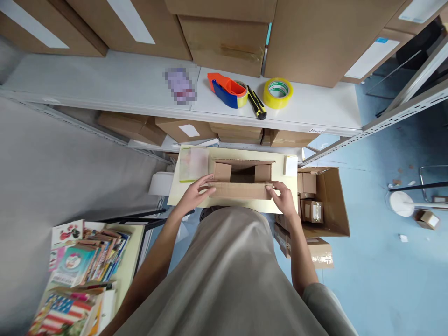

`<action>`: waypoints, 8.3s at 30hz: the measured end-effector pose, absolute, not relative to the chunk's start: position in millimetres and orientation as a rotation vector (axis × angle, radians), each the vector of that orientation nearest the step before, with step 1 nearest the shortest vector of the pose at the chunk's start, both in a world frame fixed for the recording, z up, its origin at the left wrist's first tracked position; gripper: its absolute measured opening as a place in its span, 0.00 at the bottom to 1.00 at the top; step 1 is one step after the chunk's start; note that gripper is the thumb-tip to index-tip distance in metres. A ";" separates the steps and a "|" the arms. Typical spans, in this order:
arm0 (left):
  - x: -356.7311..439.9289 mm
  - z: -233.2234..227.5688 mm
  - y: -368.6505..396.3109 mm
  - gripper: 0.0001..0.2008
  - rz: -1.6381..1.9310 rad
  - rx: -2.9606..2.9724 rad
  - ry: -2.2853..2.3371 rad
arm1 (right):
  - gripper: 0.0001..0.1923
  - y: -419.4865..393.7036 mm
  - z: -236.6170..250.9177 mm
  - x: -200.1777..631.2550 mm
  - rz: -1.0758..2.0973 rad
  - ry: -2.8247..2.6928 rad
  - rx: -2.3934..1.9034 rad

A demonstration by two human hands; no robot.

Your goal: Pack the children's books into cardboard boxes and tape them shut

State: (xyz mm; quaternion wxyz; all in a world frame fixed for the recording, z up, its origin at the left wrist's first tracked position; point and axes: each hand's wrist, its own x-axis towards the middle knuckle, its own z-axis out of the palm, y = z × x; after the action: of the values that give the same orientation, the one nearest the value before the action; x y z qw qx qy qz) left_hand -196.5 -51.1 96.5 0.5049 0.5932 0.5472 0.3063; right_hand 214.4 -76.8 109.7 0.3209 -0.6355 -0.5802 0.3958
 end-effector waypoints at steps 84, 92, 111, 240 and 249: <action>-110.7 224.4 163.2 0.18 1.459 1.615 1.479 | 0.26 225.7 250.5 10.3 0.007 -2.305 -1.898; -127.0 196.2 129.9 0.16 1.416 1.409 1.451 | 0.23 227.4 244.0 11.5 0.166 -2.216 -1.947; -124.8 174.8 -32.1 0.11 1.371 1.428 1.240 | 0.35 23.1 189.0 66.4 1.301 -1.723 -1.187; -189.7 59.5 28.5 0.35 0.870 1.641 0.930 | 0.35 115.0 396.5 161.1 1.726 -2.516 -2.457; -194.0 71.8 17.6 0.39 0.789 1.643 1.228 | 0.36 116.5 305.4 241.3 1.897 -2.634 -1.971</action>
State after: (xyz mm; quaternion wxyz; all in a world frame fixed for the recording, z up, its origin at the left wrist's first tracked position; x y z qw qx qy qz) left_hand -194.0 17.6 71.8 0.4547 0.6660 0.4976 0.3197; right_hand 241.3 116.5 305.4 -0.3220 -0.4913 -0.6568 0.4729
